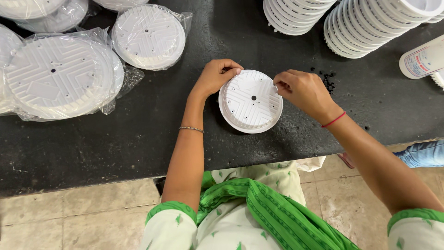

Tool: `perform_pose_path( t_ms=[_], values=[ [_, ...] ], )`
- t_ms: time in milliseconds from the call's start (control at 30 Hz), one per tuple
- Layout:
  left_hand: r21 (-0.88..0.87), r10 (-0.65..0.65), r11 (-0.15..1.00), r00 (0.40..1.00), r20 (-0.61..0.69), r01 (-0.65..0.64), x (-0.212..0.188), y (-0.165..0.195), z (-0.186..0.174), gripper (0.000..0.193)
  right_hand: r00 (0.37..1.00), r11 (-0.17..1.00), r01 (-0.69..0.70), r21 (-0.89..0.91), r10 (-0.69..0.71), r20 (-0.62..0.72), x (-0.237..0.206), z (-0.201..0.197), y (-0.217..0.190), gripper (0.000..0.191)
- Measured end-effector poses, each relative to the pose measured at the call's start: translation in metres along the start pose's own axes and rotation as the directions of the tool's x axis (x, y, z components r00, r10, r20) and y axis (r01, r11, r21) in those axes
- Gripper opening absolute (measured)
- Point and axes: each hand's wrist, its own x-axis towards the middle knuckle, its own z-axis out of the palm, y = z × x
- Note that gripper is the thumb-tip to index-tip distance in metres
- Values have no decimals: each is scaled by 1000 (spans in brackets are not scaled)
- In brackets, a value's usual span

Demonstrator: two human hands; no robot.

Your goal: The person unwraps a round white plastic lamp base from its plastic bag, inserts small black plastic clips into the holes on the base one at a time, then stacks the finished base with others on the work table and starts on the next base.

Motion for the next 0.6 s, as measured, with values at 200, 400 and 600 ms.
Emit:
perform_pose_path(
  t_ms=[200, 400, 600],
  values=[
    [35, -12, 999, 1000, -12, 12, -1, 1, 1, 20, 1000, 1000, -10, -23, 10, 0, -2, 4, 1, 9],
    [24, -1, 1000, 1000, -8, 1, 0, -1, 0, 20, 999, 999, 32, -42, -34, -41, -8, 7, 0, 11],
    [-13, 25, 1000, 1000, -4, -25, 0, -2, 0, 19, 987, 977, -133, 169, 146, -66, -16, 7, -5, 20]
  ],
)
